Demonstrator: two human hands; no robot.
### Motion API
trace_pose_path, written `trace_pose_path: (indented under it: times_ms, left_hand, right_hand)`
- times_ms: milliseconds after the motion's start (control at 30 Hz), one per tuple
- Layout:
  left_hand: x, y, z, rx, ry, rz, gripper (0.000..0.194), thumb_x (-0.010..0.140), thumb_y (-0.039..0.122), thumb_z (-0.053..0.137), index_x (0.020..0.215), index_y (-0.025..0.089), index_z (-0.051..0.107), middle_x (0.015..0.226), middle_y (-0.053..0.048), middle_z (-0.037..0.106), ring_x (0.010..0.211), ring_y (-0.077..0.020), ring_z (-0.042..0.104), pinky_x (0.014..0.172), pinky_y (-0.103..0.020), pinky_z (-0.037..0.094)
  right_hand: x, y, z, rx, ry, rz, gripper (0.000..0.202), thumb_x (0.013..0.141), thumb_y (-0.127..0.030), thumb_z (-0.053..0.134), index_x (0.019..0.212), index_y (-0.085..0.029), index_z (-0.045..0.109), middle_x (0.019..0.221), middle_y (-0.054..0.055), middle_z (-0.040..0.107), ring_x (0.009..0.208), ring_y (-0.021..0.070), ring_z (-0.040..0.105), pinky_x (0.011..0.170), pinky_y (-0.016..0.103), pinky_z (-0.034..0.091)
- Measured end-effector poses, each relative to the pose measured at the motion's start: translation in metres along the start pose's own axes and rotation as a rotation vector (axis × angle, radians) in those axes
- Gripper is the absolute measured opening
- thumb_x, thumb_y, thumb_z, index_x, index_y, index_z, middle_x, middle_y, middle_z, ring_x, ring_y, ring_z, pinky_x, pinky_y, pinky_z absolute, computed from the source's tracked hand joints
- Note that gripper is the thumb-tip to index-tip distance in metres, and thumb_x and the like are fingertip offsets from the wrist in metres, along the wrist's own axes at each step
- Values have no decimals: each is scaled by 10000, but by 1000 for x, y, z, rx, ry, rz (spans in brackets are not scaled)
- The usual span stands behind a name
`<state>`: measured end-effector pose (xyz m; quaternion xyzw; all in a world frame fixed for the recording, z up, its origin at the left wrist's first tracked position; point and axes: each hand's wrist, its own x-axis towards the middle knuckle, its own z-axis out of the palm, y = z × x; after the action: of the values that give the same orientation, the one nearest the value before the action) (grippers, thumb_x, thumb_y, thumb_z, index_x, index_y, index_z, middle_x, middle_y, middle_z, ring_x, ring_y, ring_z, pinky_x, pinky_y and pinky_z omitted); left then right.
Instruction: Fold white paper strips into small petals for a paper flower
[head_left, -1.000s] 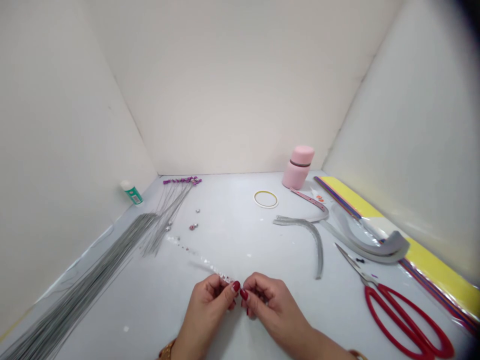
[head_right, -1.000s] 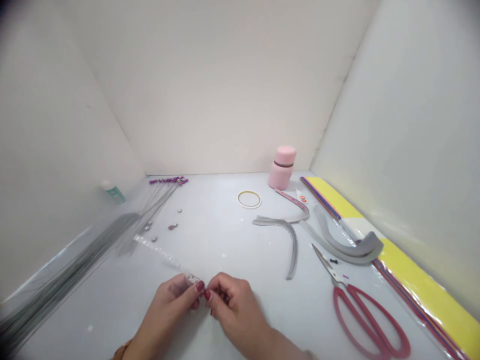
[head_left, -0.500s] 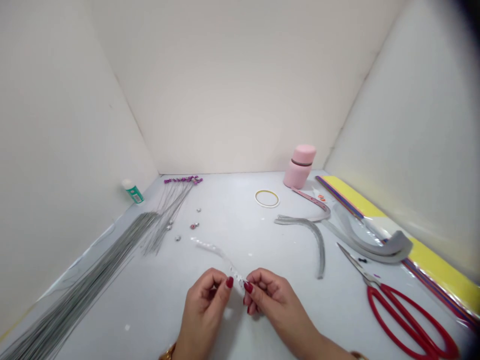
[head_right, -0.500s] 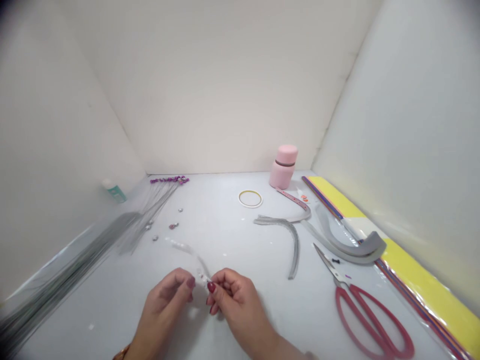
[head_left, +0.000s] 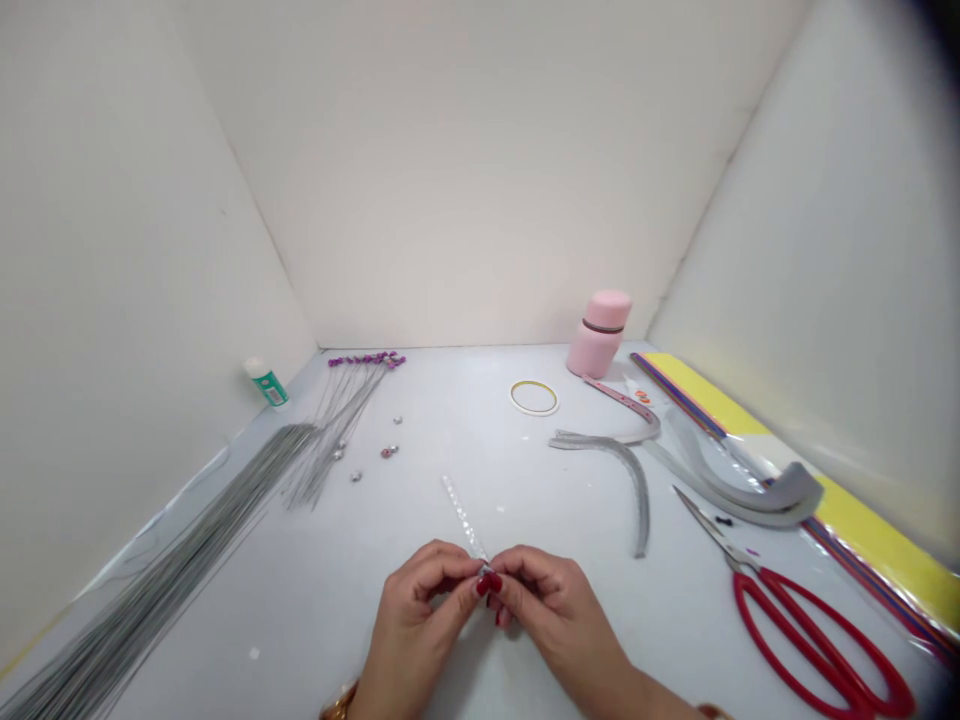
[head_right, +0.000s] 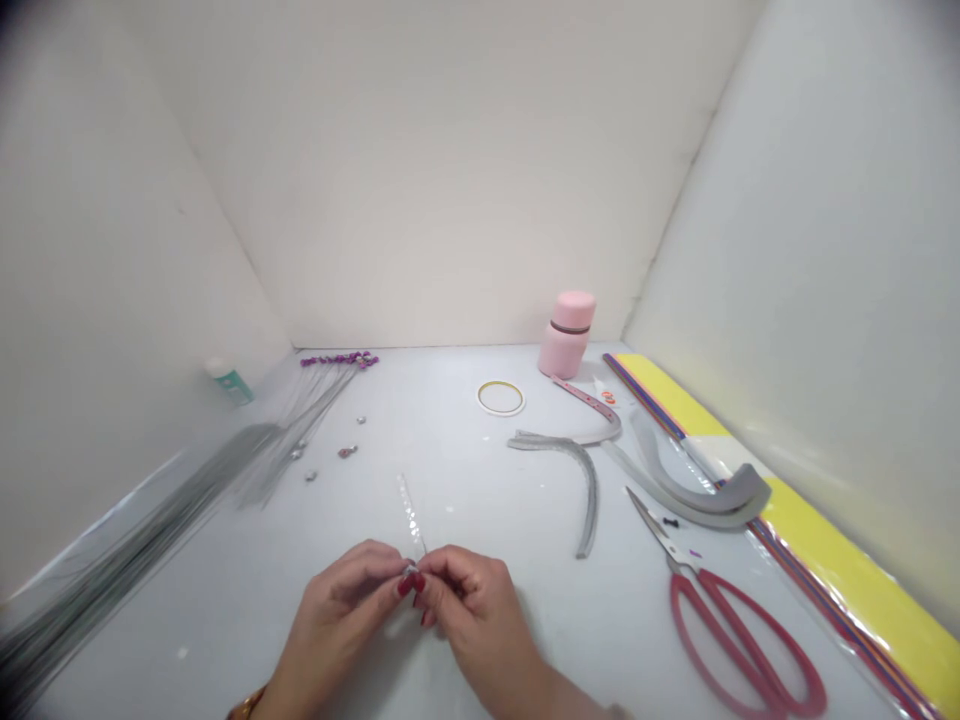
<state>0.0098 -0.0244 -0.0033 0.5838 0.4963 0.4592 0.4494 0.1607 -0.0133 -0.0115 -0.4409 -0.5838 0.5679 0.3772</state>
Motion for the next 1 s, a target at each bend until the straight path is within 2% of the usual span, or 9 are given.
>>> trace_pose_path:
  times_ms: [133,200,233,300,400,467,533,700,1000]
  left_hand:
    - [2,-1,1,-150,30,-125,116,722,234,622,638,163,660,718,-30,598,694,-157,559,642,-224,437]
    - [2,0,2,-209,38,-200,128,710,255,635,628,157,649,690,-16,592,670,-142,539,631,-212,423]
    - [1,0,3,-230,37,-246,137,709,267,637,632,153,645,655,-8,589,639,-132,527,613,-207,416]
    - [1,0,4,-267,37,-325,156,709,288,638,648,145,643,587,4,585,581,-116,504,577,-200,402]
    - [0,1,6,-321,59,-363,174,698,300,647,650,133,641,572,-1,598,574,-118,511,567,-201,401]
    - [1,1,6,-330,70,-380,177,687,301,654,640,130,638,559,0,595,565,-120,515,560,-203,402]
    - [2,1,7,-313,84,-376,172,671,297,664,628,133,637,540,9,582,548,-118,510,547,-201,397]
    - [4,2,6,-277,90,-362,158,683,278,652,613,136,635,494,25,556,522,-113,500,534,-198,385]
    - [6,-1,0,-245,12,-370,158,691,273,652,650,122,634,506,29,560,518,-100,489,520,-191,374]
  right_hand:
    - [-2,-2,-1,-156,87,-89,185,809,-308,524,731,-154,591,645,31,587,594,147,534,543,242,433]
    - [-2,-3,-3,-277,139,-238,140,807,-256,524,899,-169,583,882,79,609,813,196,549,696,288,446]
    - [-2,-3,-3,-326,137,-311,200,806,-232,520,996,-182,559,1003,91,587,937,217,517,796,318,418]
    - [-2,-3,-4,-389,71,-377,250,813,-206,504,1061,-210,538,1071,83,573,1032,224,470,899,349,349]
    - [-1,-1,-4,-350,-32,-243,129,844,-238,465,873,-199,584,776,38,632,761,175,555,725,284,422]
    - [-1,0,-2,-270,-57,-124,163,853,-275,451,793,-183,571,641,10,601,593,138,525,568,233,408]
    - [-2,0,-1,-195,-57,-62,189,846,-305,462,756,-172,560,593,-5,572,532,119,483,504,211,369]
    - [-2,-1,1,-77,-54,-18,243,837,-345,478,709,-159,567,576,-16,532,510,97,415,488,203,319]
    - [0,-1,2,131,-60,83,232,800,-366,541,741,-141,554,569,-13,555,513,84,440,505,193,338]
